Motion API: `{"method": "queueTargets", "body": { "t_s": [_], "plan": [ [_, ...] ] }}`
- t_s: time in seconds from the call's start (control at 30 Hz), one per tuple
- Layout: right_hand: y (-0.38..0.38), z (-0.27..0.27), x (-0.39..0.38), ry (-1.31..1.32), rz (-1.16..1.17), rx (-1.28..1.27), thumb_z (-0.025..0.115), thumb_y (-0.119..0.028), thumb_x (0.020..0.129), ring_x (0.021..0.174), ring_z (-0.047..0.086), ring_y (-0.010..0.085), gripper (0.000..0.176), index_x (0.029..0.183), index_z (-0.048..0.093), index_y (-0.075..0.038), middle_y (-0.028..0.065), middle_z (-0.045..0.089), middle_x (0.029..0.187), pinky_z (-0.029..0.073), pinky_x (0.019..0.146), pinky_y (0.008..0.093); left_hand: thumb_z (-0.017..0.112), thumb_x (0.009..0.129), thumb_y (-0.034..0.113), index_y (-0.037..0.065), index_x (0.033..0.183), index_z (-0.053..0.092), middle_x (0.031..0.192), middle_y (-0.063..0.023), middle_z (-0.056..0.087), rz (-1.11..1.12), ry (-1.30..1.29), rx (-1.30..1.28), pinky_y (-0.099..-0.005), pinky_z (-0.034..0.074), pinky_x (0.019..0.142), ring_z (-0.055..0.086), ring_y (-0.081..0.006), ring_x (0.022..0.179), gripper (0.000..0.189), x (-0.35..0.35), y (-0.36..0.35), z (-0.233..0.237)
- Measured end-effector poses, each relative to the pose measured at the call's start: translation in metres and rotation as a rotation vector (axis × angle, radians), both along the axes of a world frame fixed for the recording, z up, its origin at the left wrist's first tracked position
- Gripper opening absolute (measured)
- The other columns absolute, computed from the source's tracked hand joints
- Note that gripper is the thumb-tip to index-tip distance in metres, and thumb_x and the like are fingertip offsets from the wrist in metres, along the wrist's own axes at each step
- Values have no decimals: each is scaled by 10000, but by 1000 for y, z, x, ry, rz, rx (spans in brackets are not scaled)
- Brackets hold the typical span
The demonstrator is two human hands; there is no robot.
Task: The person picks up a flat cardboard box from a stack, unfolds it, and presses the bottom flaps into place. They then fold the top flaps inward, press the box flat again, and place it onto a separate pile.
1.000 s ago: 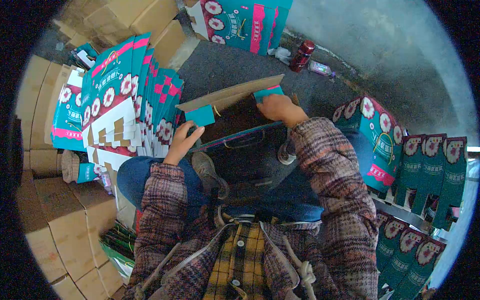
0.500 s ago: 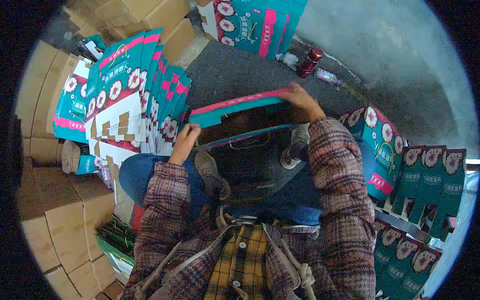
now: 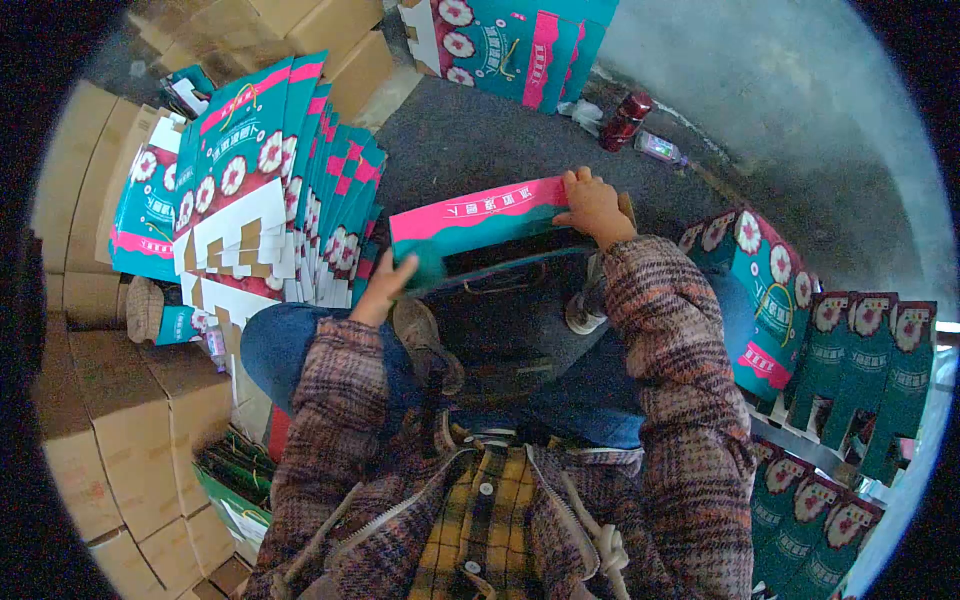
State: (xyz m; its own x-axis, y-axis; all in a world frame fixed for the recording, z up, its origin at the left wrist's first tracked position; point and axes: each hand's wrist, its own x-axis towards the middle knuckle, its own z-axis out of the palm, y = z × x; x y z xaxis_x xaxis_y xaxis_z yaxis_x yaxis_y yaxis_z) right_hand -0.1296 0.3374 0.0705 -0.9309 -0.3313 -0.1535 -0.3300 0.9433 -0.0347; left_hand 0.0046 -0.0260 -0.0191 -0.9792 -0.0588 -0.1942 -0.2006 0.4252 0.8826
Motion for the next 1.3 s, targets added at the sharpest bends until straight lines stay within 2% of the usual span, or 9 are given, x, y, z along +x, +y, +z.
{"method": "queueTargets", "body": {
  "t_s": [0.23,0.3,0.37,0.43,0.87,0.97,1.03,1.13,1.3],
  "plan": [
    [35,44,-14,-27,-284,22,628,-560,765,928,619,354,653,1115,541,-15,223,558,1130,516,778,440,670,805,329,-20,1214,484,1149,-182,572,-111,-61,246,-374,427,906,552,-269,1062,569,-7,5,1],
    [44,52,-20,-795,-346,-401,482,-689,803,850,642,305,788,1182,524,1,222,581,1116,520,761,430,678,801,321,-16,1189,507,1116,-171,589,-113,-36,284,-368,434,891,563,-252,1032,541,-11,4,-8],
    [18,60,20,-890,-193,-520,446,-773,756,1003,583,286,960,1279,450,32,192,576,1138,467,883,438,687,797,315,-9,1177,523,1108,-162,598,-51,-33,254,-365,440,881,570,-239,1022,526,-13,-1,-36],
    [9,67,32,-859,112,-365,469,-774,740,1144,502,331,984,1303,430,33,216,532,1221,391,984,439,691,794,322,-5,1175,527,1105,-156,601,-33,-22,212,-359,442,878,571,-229,1017,528,-9,3,-16],
    [23,60,6,-757,210,-214,618,-692,681,1097,547,339,921,1239,507,33,224,566,1190,418,922,424,662,824,364,0,1217,509,1078,-119,603,182,-311,572,-338,462,831,581,-199,966,557,-4,12,27],
    [27,34,-4,-583,21,-162,680,-647,676,1146,518,345,879,1227,519,18,198,515,1281,431,921,423,607,852,443,39,1242,505,1094,-109,604,423,-487,636,-357,461,834,574,-202,991,572,-6,11,39],
    [24,10,5,-58,-226,-64,696,-620,677,1056,579,329,815,1166,570,20,194,608,1142,455,875,406,586,859,466,47,1235,520,1100,-105,608,418,-451,600,-357,457,842,571,-201,1005,566,-3,28,71],
    [43,-48,-17,-580,-312,-411,695,-588,697,955,617,327,703,1091,623,-10,175,657,1024,463,832,403,562,867,493,53,1211,555,1110,-105,615,265,-340,362,-353,450,859,565,-194,1032,558,-4,33,56],
    [50,-22,-18,-505,-194,-403,665,-603,723,957,615,334,637,1103,649,-92,150,658,1051,458,846,400,613,837,487,50,1194,585,1100,-108,629,135,-222,218,-321,413,922,563,-172,1050,565,-20,29,19]
  ]
}}
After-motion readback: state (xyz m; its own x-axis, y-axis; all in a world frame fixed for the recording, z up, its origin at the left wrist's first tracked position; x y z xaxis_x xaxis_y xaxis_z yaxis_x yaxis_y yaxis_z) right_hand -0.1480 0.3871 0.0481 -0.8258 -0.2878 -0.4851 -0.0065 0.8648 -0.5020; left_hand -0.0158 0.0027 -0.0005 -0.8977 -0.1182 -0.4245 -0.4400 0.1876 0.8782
